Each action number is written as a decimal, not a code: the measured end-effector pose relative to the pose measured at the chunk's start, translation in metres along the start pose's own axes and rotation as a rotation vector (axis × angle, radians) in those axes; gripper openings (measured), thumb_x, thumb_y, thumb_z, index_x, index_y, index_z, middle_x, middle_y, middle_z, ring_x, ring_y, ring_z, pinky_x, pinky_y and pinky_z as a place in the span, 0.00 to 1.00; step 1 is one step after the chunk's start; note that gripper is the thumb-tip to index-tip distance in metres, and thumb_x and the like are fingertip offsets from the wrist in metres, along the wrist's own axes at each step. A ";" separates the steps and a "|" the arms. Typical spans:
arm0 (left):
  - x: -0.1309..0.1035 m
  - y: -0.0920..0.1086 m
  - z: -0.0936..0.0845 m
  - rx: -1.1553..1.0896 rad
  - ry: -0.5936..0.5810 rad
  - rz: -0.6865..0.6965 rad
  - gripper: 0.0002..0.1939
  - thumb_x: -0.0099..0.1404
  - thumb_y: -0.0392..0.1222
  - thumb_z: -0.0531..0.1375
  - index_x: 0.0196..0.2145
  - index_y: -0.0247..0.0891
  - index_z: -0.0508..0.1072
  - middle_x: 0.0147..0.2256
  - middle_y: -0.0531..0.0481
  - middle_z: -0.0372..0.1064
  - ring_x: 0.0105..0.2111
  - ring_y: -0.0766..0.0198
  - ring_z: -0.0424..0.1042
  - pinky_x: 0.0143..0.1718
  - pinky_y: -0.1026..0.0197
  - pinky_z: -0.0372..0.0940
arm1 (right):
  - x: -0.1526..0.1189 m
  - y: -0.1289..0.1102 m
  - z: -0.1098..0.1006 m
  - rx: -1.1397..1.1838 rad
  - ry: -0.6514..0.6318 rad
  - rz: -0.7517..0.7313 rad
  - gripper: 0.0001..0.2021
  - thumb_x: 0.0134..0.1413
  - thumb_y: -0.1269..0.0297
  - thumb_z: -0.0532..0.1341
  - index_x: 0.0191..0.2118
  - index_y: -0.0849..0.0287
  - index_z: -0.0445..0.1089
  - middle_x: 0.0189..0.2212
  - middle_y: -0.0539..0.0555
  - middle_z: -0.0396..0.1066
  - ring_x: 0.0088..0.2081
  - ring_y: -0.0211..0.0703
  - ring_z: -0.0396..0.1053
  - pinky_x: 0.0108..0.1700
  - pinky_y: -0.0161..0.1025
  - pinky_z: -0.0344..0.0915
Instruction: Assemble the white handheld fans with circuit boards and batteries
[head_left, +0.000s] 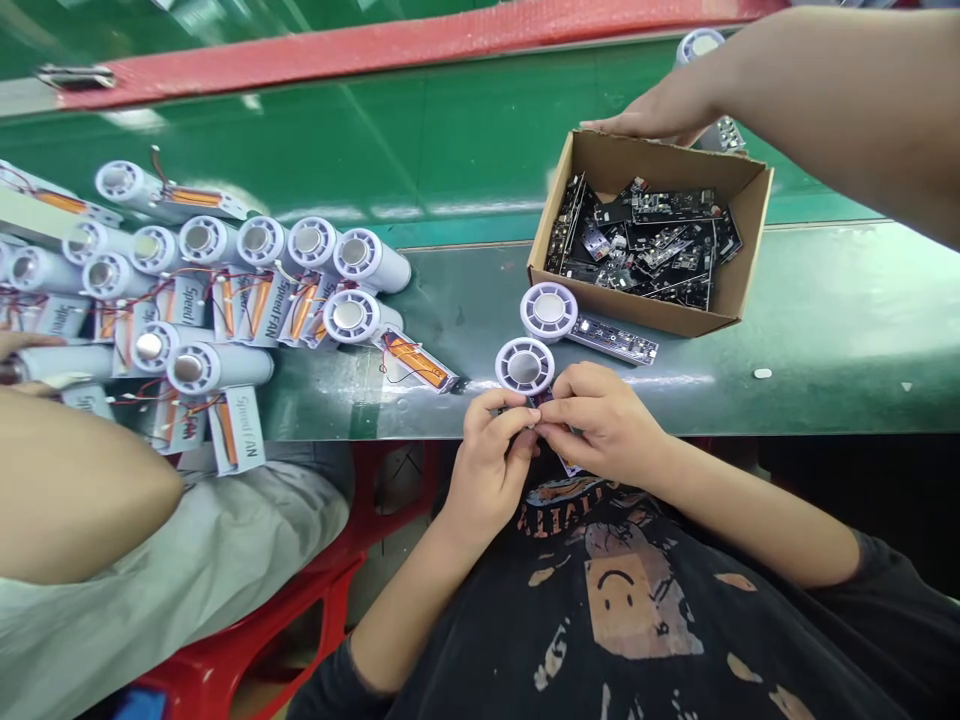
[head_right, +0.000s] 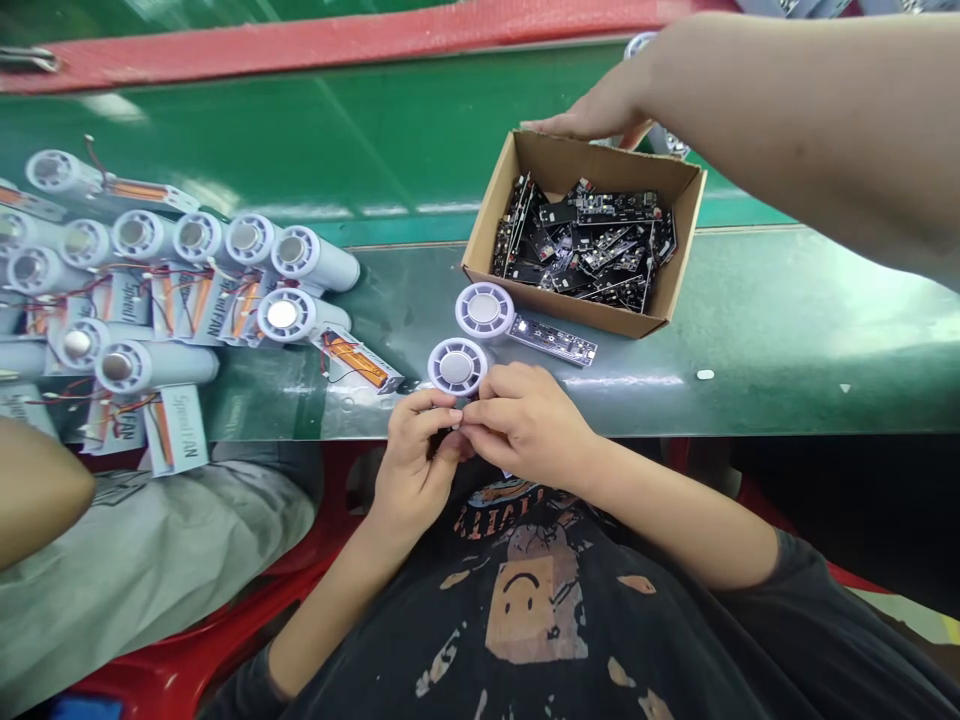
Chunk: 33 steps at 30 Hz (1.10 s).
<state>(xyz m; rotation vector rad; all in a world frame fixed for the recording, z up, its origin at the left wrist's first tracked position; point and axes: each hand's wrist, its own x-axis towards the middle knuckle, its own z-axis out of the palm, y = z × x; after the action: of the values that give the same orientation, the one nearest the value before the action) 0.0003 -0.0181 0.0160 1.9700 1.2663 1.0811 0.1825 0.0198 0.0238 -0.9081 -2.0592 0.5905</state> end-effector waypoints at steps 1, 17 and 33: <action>0.002 0.000 -0.001 0.026 0.009 0.020 0.10 0.70 0.32 0.56 0.45 0.44 0.68 0.47 0.48 0.63 0.44 0.65 0.70 0.37 0.65 0.73 | 0.000 0.000 0.000 -0.017 -0.007 -0.005 0.08 0.61 0.68 0.60 0.33 0.59 0.76 0.27 0.50 0.66 0.30 0.38 0.61 0.33 0.38 0.58; 0.009 0.001 -0.002 0.156 0.044 0.046 0.02 0.71 0.37 0.55 0.38 0.42 0.66 0.42 0.48 0.66 0.46 0.60 0.69 0.49 0.55 0.69 | -0.005 0.001 0.009 0.137 0.102 0.057 0.04 0.58 0.71 0.61 0.37 0.58 0.74 0.29 0.50 0.68 0.32 0.38 0.67 0.34 0.37 0.66; -0.006 0.007 0.001 -0.414 0.133 -0.352 0.11 0.66 0.39 0.61 0.47 0.41 0.72 0.50 0.46 0.64 0.32 0.70 0.74 0.34 0.65 0.75 | -0.002 0.002 0.007 -0.108 0.116 -0.061 0.05 0.61 0.69 0.60 0.34 0.58 0.73 0.28 0.50 0.68 0.32 0.40 0.64 0.35 0.40 0.55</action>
<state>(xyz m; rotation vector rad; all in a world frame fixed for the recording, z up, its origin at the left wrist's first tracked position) 0.0027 -0.0261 0.0189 1.3321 1.2750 1.1924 0.1785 0.0191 0.0170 -0.9157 -2.0220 0.3884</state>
